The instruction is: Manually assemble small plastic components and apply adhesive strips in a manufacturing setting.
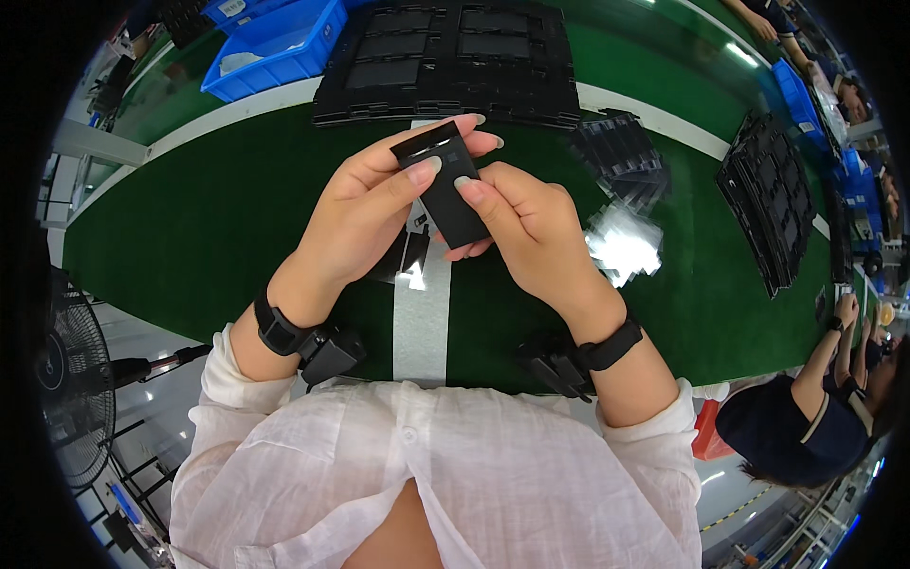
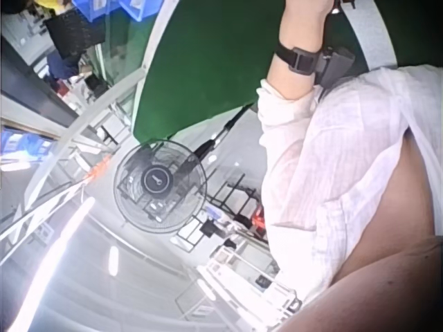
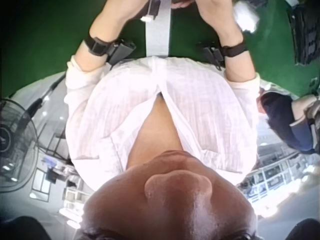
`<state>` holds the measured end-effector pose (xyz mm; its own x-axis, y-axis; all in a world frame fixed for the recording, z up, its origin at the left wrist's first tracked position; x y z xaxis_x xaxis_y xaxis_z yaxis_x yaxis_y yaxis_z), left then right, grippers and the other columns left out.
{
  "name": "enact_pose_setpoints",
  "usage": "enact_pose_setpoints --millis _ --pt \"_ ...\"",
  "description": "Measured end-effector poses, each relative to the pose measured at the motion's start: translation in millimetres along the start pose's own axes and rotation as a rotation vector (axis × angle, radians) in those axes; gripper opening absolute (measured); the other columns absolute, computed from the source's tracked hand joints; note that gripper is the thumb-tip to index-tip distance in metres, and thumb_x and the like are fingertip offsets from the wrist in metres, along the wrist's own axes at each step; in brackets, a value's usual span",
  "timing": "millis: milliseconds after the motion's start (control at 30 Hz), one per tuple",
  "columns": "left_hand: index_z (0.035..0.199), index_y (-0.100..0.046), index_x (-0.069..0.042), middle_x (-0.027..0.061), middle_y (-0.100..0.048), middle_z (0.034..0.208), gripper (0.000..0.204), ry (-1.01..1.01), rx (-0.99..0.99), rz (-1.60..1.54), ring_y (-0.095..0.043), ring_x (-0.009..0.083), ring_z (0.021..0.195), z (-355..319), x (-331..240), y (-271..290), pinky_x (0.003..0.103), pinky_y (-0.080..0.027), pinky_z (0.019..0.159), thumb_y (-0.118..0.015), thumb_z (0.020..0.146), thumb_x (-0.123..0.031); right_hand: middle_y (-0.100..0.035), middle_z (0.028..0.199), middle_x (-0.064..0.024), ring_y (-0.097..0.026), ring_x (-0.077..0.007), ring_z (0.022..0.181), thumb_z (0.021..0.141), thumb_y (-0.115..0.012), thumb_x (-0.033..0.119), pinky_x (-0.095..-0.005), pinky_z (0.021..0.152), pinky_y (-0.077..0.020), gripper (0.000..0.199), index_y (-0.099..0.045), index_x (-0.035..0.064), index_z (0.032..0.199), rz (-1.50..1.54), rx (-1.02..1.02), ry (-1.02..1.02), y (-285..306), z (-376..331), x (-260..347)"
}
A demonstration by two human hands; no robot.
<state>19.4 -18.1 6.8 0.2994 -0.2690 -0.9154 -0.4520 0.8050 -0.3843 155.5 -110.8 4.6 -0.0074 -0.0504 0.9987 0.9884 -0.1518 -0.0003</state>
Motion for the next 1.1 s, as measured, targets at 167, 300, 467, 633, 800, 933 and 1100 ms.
enact_pose_setpoints --millis 167,300,467,633,800,933,1100 --pt "0.125 -0.049 -0.002 0.0132 -0.054 0.121 0.038 -0.173 0.021 0.332 -0.052 0.0183 0.107 1 1 7 0.031 -0.041 0.091 -0.048 0.088 -0.009 -0.064 0.070 -0.0088 -0.063 -0.0130 0.058 0.092 -0.048 0.014 -0.0205 0.048 -0.0501 0.021 -0.057 -0.0022 0.083 -0.057 0.005 0.008 2 0 2" --pt "0.123 -0.051 -0.002 0.0131 -0.054 0.119 0.041 -0.546 0.091 1.062 -0.050 0.0232 0.111 6 -2 20 0.033 -0.038 0.094 -0.054 0.083 -0.009 -0.063 0.068 -0.0084 -0.062 -0.0125 0.056 0.092 -0.049 0.015 -0.0207 0.047 -0.0500 0.021 -0.057 -0.0025 0.082 -0.096 -0.006 0.001 4 -1 4" --pt "0.121 -0.053 -0.004 0.0134 -0.052 0.121 0.041 -0.577 -0.021 1.044 -0.049 0.0252 0.111 6 -6 15 0.033 -0.038 0.094 -0.056 0.081 -0.009 -0.062 0.066 -0.0079 -0.062 -0.0121 0.055 0.092 -0.050 0.016 -0.0208 0.046 -0.0494 0.022 -0.057 -0.0025 0.081 -0.080 -0.043 -0.039 4 -2 9" --pt "0.119 -0.054 -0.004 0.0129 -0.053 0.119 0.039 -0.458 -0.028 0.904 -0.051 0.0229 0.108 5 11 18 0.032 -0.039 0.092 -0.058 0.081 -0.008 -0.061 0.067 -0.0069 -0.060 -0.0107 0.056 0.093 -0.047 0.019 -0.0208 0.050 -0.0494 0.024 -0.056 -0.0016 0.084 -0.011 -0.014 -0.094 4 2 -5" --pt "0.117 -0.056 -0.005 0.0121 -0.053 0.118 0.038 -0.433 -0.076 0.925 -0.052 0.0229 0.107 6 12 22 0.032 -0.040 0.091 -0.059 0.079 -0.007 -0.061 0.069 -0.0067 -0.060 -0.0106 0.061 0.095 -0.044 0.021 -0.0216 0.057 -0.0495 0.026 -0.055 -0.0011 0.086 0.012 0.017 -0.110 5 3 -11" --pt "0.117 -0.057 -0.007 0.0102 -0.054 0.118 0.040 -0.441 -0.003 0.948 -0.050 0.0237 0.110 5 8 24 0.033 -0.036 0.094 -0.062 0.078 -0.010 -0.062 0.072 -0.0074 -0.061 -0.0107 0.062 0.095 -0.043 0.022 -0.0218 0.059 -0.0492 0.027 -0.055 -0.0009 0.087 0.000 0.062 -0.093 4 2 -10" --pt "0.118 -0.059 -0.018 0.0083 -0.049 0.124 0.041 -0.541 0.030 1.519 -0.041 0.0273 0.119 3 -8 24 0.043 -0.022 0.101 -0.055 0.082 -0.037 -0.063 0.074 -0.0079 -0.061 -0.0111 0.062 0.095 -0.043 0.022 -0.0222 0.060 -0.0491 0.028 -0.055 -0.0017 0.088 0.043 0.021 -0.095 3 2 -10"
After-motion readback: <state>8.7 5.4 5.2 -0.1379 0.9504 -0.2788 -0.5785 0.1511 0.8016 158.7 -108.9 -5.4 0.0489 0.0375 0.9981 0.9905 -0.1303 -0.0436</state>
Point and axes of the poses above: each hand's wrist, its own z-axis towards the middle knuckle, its own y-axis out of the back of the hand, x = y × z, the point moved 1 cm from there along z, towards the middle knuckle
